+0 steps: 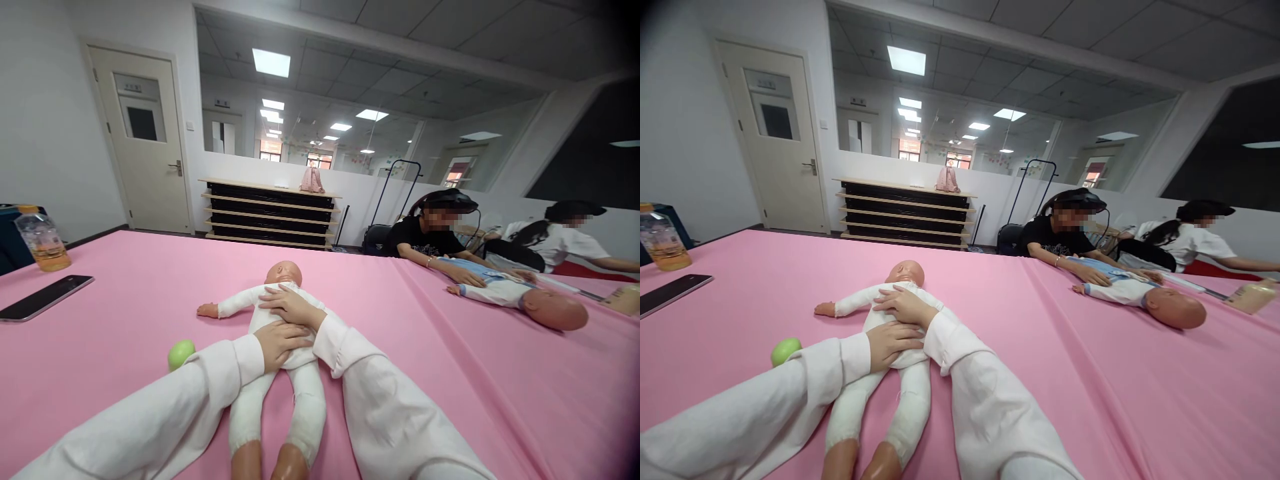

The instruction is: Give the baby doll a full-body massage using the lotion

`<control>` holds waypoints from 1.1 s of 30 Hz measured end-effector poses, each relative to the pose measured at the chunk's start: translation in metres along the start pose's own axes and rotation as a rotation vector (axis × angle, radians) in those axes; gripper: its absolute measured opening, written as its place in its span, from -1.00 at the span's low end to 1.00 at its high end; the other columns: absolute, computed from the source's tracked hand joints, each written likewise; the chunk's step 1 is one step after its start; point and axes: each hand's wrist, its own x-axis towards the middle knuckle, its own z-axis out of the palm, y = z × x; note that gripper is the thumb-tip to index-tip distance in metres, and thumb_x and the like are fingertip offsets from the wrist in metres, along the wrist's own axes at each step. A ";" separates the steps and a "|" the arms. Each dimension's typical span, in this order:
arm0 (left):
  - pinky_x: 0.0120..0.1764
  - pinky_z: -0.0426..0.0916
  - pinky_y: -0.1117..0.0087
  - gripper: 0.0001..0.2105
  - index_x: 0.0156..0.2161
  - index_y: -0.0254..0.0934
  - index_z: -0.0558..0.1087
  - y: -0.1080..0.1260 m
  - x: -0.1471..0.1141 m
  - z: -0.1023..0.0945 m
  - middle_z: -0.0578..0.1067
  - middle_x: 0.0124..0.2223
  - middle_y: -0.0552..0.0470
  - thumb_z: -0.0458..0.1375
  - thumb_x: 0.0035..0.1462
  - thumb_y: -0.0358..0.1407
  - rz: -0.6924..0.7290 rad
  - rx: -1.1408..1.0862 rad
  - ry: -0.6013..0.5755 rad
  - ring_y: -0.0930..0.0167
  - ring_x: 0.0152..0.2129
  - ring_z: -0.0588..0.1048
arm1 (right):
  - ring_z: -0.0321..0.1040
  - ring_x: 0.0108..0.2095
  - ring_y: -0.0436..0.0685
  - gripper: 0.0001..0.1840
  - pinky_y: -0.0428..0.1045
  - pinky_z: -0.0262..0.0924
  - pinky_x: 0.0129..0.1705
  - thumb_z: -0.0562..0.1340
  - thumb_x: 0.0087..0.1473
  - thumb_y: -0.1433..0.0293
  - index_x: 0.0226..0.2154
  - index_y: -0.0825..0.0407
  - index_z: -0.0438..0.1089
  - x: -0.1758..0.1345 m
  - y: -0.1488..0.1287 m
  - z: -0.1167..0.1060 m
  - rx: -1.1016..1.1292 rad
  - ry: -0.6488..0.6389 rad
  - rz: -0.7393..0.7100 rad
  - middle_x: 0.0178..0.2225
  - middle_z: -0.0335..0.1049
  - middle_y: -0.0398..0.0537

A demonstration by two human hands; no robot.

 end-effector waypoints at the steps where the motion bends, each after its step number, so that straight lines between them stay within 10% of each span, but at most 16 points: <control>1: 0.10 0.10 0.26 -0.56 0.05 -0.17 0.31 -0.001 -0.002 0.001 0.35 0.10 0.06 -0.06 0.04 -0.43 -0.050 -0.005 0.007 0.38 0.06 0.28 | -0.08 0.22 0.07 -0.63 0.18 -0.30 0.24 0.06 0.14 0.48 -0.02 -0.12 0.33 -0.003 0.003 0.002 -0.009 0.044 0.035 0.11 0.21 -0.18; 9: -0.15 0.28 0.19 -0.74 -0.15 -0.29 0.42 0.002 -0.017 0.007 0.50 -0.14 -0.08 -0.01 0.07 -0.33 -0.308 0.203 0.285 0.28 -0.18 0.43 | 0.27 0.02 0.08 -0.75 0.07 0.14 0.10 0.13 0.11 0.40 -0.17 0.03 0.44 -0.046 0.002 0.027 0.093 0.576 0.228 -0.05 0.39 0.01; 13: -0.33 0.31 0.32 -0.78 -0.35 -0.30 0.44 0.007 -0.011 0.000 0.49 -0.39 -0.05 -0.07 0.13 -0.37 -0.066 0.221 0.215 0.37 -0.41 0.43 | 0.40 -0.17 0.05 -0.82 0.01 0.27 -0.04 0.16 0.08 0.47 -0.38 0.01 0.49 -0.041 -0.010 0.023 0.257 0.466 0.140 -0.32 0.51 -0.09; 18: -0.03 0.25 0.34 -0.68 -0.04 -0.23 0.37 0.006 -0.006 -0.001 0.45 -0.03 -0.02 -0.04 0.11 -0.43 0.086 0.002 0.045 0.39 -0.07 0.39 | 0.05 0.17 0.06 -0.80 0.06 -0.03 0.18 0.16 0.07 0.51 -0.42 0.01 0.50 -0.017 -0.007 0.007 0.253 0.116 -0.003 -0.17 0.48 -0.11; 24: 0.14 0.04 0.16 -0.56 0.08 -0.10 0.28 0.003 -0.013 0.008 0.37 0.09 0.08 -0.09 0.11 -0.46 -0.235 0.027 0.018 0.40 0.06 0.29 | -0.25 0.27 0.14 -0.65 0.27 -0.44 0.24 0.06 0.18 0.31 0.02 -0.10 0.29 -0.024 0.001 0.008 0.159 0.122 0.168 0.17 0.10 -0.13; 33: -0.09 0.29 0.10 -0.63 -0.01 -0.28 0.38 0.033 -0.027 -0.015 0.40 0.04 -0.18 -0.03 0.14 -0.18 -0.740 0.178 0.096 0.14 0.00 0.35 | -0.16 0.25 0.14 -0.47 0.14 -0.17 0.24 0.02 0.16 0.16 0.15 -0.03 0.11 -0.100 -0.043 0.021 0.408 0.292 0.560 0.24 -0.08 -0.03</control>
